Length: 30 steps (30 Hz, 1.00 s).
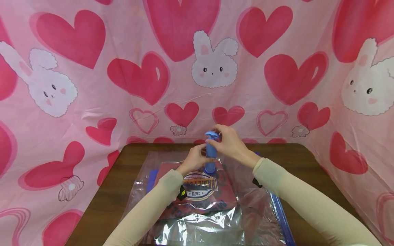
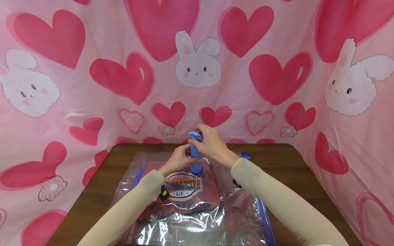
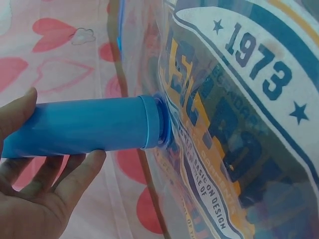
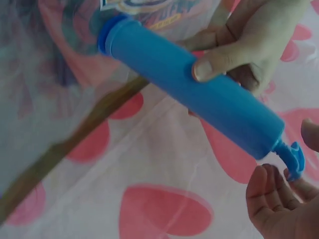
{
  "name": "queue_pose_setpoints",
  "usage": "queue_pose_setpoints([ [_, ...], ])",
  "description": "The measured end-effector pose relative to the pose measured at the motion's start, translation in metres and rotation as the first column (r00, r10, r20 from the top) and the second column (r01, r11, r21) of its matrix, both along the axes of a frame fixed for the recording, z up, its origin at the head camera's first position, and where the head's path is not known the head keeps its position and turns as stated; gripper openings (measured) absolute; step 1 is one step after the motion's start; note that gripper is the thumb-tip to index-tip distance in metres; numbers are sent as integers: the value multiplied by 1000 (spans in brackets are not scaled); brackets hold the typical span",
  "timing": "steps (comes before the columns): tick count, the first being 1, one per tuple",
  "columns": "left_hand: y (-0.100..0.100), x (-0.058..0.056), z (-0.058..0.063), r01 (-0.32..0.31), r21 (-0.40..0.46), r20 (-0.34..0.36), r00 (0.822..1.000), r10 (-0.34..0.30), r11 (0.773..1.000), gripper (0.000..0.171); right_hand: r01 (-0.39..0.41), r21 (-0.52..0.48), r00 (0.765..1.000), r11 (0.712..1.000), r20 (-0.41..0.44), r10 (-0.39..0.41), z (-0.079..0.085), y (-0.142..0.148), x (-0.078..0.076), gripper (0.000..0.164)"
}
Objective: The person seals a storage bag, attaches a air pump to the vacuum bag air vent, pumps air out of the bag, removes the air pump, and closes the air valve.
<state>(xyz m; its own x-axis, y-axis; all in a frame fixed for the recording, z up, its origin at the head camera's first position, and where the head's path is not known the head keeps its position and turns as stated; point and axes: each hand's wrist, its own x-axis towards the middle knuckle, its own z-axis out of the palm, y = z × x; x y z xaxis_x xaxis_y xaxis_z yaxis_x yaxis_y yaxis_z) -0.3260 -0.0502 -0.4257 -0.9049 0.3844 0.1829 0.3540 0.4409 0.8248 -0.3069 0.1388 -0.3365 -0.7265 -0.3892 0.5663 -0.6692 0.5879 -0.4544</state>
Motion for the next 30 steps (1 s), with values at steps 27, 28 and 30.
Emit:
queue_pose_setpoints([
  [27,0,-1,-1,-8,2,-45,999,8,1000,54,152,-195,974,969,198,-113,-49,-9,2,60],
  [28,0,-1,-2,-10,2,-48,999,10,1000,54,154,-201,974,967,196,-114,-49,-9,2,59],
  [30,0,-2,-2,-13,3,-51,999,13,1000,54,155,-208,975,966,192,-115,-50,-10,2,57],
])
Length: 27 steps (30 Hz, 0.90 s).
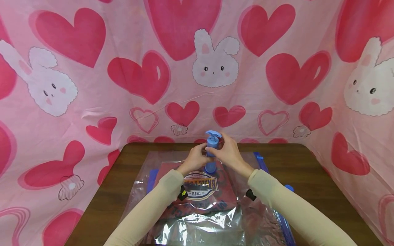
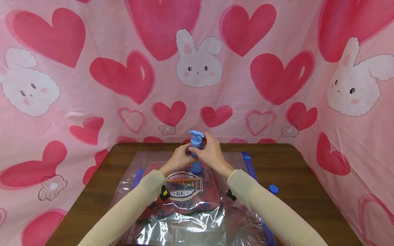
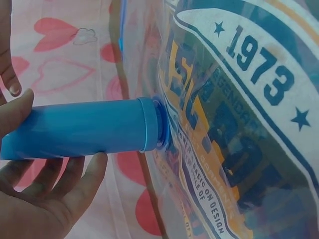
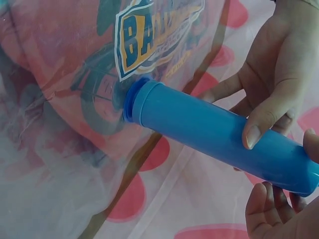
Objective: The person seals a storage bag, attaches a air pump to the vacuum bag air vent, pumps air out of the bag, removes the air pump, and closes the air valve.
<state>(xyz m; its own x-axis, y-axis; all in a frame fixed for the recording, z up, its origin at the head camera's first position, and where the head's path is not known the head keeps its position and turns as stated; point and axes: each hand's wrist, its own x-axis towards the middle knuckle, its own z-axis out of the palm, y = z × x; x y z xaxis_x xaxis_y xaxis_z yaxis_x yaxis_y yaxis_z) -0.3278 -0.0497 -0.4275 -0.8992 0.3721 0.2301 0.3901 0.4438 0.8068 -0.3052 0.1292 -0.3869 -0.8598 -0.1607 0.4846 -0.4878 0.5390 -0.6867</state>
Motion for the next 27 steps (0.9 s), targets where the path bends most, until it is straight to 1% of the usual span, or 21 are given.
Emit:
queue_pose_setpoints([
  [4,0,0,0,-4,1,2,1000,4,1000,55,8,-4,1000,1000,1,-8,-1,0,-1,56],
  [10,-1,0,-1,11,8,21,1000,-12,1000,58,18,-7,1000,1000,17,-18,-2,0,0,54],
  [20,-1,-1,-3,50,-6,5,999,-50,999,59,7,-32,999,999,47,-6,-3,0,-1,54],
  [27,-1,-1,-4,50,6,-9,999,-50,999,55,9,-39,997,999,73,-6,-2,1,-1,57],
])
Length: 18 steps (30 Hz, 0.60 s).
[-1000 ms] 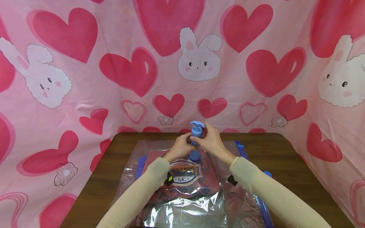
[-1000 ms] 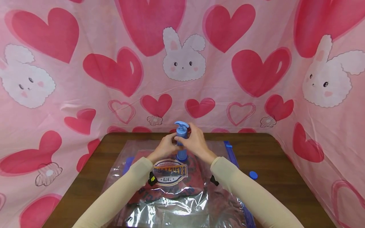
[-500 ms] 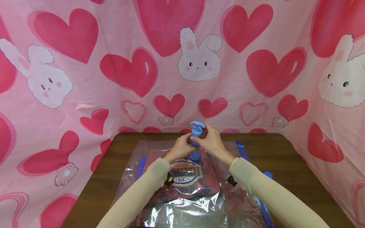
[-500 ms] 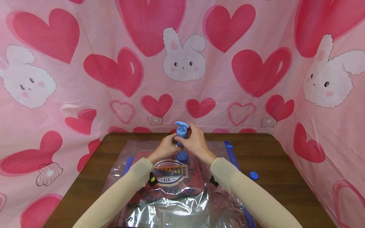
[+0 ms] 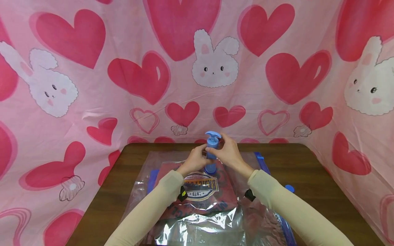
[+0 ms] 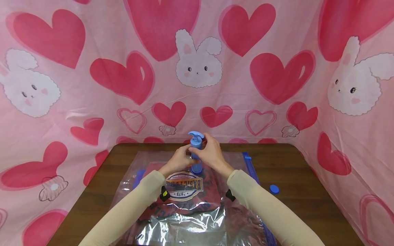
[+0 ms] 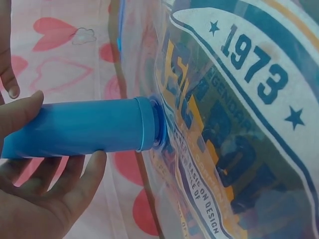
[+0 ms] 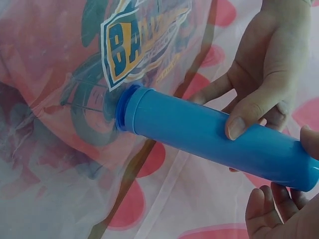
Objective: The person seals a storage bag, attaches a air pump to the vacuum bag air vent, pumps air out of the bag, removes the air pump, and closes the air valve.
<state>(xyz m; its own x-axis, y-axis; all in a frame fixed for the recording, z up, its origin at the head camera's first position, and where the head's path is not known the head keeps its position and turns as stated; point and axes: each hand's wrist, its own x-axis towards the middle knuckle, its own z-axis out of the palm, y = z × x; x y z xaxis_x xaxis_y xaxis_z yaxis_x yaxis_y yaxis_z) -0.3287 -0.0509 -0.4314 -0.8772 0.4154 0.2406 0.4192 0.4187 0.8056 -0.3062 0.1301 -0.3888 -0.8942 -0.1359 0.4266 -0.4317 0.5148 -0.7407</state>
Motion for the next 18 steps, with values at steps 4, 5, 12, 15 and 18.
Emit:
queue_pose_setpoints([
  [4,0,1,1,-8,1,-2,1000,8,1000,55,-12,9,1000,1000,12,12,2,0,1,58],
  [5,0,1,2,-9,3,-3,1000,9,1000,55,-17,13,1000,1000,14,17,2,0,1,58],
  [12,-1,0,-1,-5,-9,-11,1000,4,1000,60,-45,37,999,998,20,44,5,1,1,58],
  [15,-2,0,-2,8,-16,-2,1000,-8,1000,63,-50,43,999,998,12,49,5,2,1,59],
  [18,-3,-1,-4,22,-15,13,1000,-22,1000,64,-58,38,998,998,4,58,4,2,1,61],
])
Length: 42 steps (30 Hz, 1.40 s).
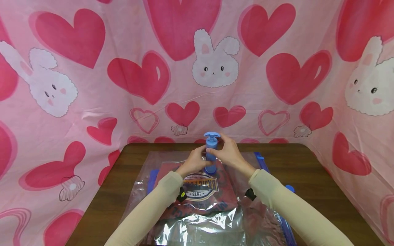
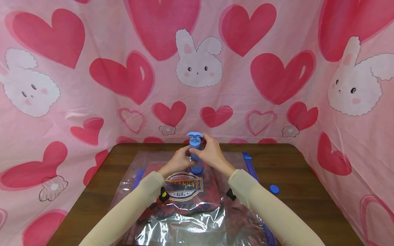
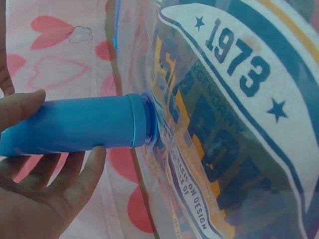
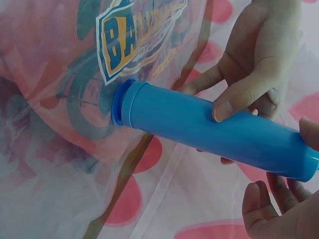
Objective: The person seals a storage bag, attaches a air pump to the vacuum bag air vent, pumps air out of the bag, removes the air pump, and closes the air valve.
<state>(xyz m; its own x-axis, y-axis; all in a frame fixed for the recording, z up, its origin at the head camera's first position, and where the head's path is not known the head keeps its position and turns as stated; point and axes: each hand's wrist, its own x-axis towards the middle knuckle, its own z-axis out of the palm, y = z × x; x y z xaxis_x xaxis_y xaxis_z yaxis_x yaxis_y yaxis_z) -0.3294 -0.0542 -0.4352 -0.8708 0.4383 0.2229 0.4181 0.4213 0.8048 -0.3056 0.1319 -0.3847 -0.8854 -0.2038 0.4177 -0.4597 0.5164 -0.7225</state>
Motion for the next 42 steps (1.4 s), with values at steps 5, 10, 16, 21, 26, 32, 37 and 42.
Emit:
queue_pose_setpoints([
  [5,0,0,-2,13,16,-3,1000,-13,1000,62,5,-25,1000,1000,20,-5,-4,-3,1,69],
  [10,0,0,-2,6,1,-4,1000,-6,1000,59,48,-38,998,998,30,-47,-8,-9,1,69],
  [16,0,0,-2,-9,-19,-16,1000,8,1000,57,92,-46,995,995,27,-91,-11,-11,1,65],
  [21,1,1,-1,-11,-20,-15,1000,11,1000,58,79,-32,997,996,23,-78,-9,-10,1,60],
  [26,1,1,0,-15,-27,-14,1000,15,1000,57,66,-27,997,997,37,-65,-6,-9,1,59],
  [32,0,1,1,-11,-20,-3,1000,11,1000,58,47,-15,998,999,39,-47,-4,-8,0,60],
  [37,-1,0,1,-14,-17,-6,1000,14,1000,61,36,-10,999,999,30,-36,-1,-6,0,60],
  [42,-1,0,-1,-11,-21,-7,1000,10,1000,65,21,-19,999,1000,43,-20,-1,-5,0,60],
])
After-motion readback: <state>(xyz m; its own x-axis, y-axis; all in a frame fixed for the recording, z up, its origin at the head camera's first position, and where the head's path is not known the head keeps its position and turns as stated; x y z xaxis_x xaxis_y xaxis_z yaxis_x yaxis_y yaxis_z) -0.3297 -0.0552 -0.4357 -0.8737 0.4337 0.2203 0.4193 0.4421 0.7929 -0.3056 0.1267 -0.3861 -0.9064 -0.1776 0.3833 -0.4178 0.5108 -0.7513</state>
